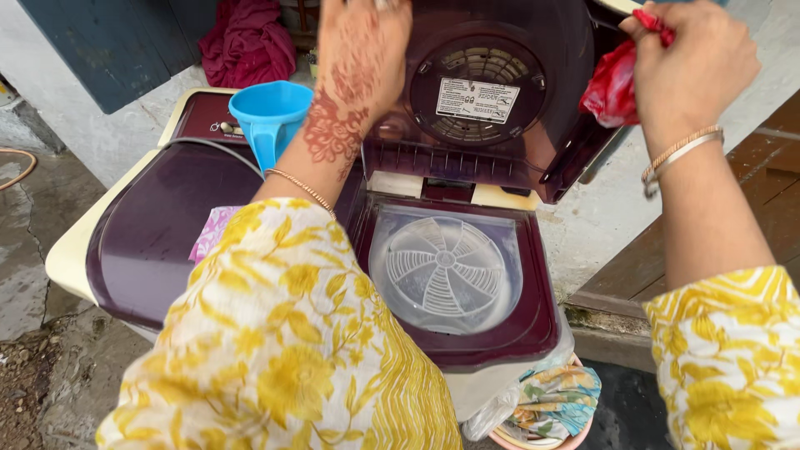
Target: The person wipes the lids and top panel of a semi-automatic washing machine with a cloth, handling a plastic cup, a pink cloth, and an inner spin-dryer lid cover.
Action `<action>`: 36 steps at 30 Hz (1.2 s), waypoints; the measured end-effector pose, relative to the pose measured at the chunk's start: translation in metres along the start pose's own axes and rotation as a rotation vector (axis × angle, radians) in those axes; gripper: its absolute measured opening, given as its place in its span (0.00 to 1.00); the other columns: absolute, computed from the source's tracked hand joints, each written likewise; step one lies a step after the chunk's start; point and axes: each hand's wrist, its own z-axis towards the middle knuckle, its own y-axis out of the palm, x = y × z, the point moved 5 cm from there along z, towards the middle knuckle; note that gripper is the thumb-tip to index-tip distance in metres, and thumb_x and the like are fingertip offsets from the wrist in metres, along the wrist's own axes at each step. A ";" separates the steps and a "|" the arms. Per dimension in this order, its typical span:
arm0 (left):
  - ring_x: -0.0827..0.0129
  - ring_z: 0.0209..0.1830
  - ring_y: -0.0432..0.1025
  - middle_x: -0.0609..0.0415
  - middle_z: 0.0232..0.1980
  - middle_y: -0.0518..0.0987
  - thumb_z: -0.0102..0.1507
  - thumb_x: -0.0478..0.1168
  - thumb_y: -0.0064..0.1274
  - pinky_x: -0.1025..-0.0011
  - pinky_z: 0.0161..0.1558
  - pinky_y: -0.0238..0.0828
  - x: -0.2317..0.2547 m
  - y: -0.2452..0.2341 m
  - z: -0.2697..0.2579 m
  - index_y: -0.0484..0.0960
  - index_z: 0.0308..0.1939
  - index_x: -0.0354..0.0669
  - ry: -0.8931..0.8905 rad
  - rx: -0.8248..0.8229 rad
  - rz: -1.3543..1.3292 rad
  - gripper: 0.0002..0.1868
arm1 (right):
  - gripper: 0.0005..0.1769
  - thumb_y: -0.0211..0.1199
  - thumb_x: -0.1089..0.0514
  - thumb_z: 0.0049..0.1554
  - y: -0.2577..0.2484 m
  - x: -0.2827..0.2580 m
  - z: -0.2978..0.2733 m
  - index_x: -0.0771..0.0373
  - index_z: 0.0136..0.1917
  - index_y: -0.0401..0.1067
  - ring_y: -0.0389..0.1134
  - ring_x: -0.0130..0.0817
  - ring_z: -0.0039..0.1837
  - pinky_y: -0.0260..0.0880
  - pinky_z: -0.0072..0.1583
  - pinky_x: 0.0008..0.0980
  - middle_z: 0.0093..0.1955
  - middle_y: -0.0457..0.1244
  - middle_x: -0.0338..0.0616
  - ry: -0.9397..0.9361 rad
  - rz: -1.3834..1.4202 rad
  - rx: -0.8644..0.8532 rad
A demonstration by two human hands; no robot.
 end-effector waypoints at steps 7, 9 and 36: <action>0.52 0.81 0.53 0.43 0.70 0.75 0.62 0.35 0.49 0.48 0.80 0.36 0.035 0.046 -0.027 0.81 0.60 0.31 0.083 -0.108 -0.118 0.23 | 0.09 0.80 0.45 0.45 0.072 0.031 0.017 0.47 0.38 0.84 0.69 0.38 0.31 0.67 0.35 0.37 0.29 0.68 0.37 0.083 -0.073 -0.178; 0.54 0.82 0.51 0.44 0.71 0.73 0.64 0.36 0.48 0.48 0.81 0.36 0.045 0.049 -0.037 0.80 0.62 0.31 0.079 -0.139 -0.129 0.23 | 0.10 0.80 0.43 0.45 0.086 0.036 0.021 0.45 0.37 0.83 0.69 0.36 0.31 0.67 0.34 0.36 0.28 0.68 0.36 0.069 -0.129 -0.189; 0.57 0.87 0.37 0.49 0.86 0.49 0.66 0.36 0.48 0.46 0.84 0.28 0.043 -0.025 -0.063 0.56 0.84 0.44 0.040 -0.095 -0.289 0.41 | 0.14 0.76 0.49 0.57 -0.010 -0.001 0.004 0.55 0.54 0.85 0.72 0.50 0.42 0.71 0.47 0.45 0.44 0.72 0.50 0.415 0.203 -0.416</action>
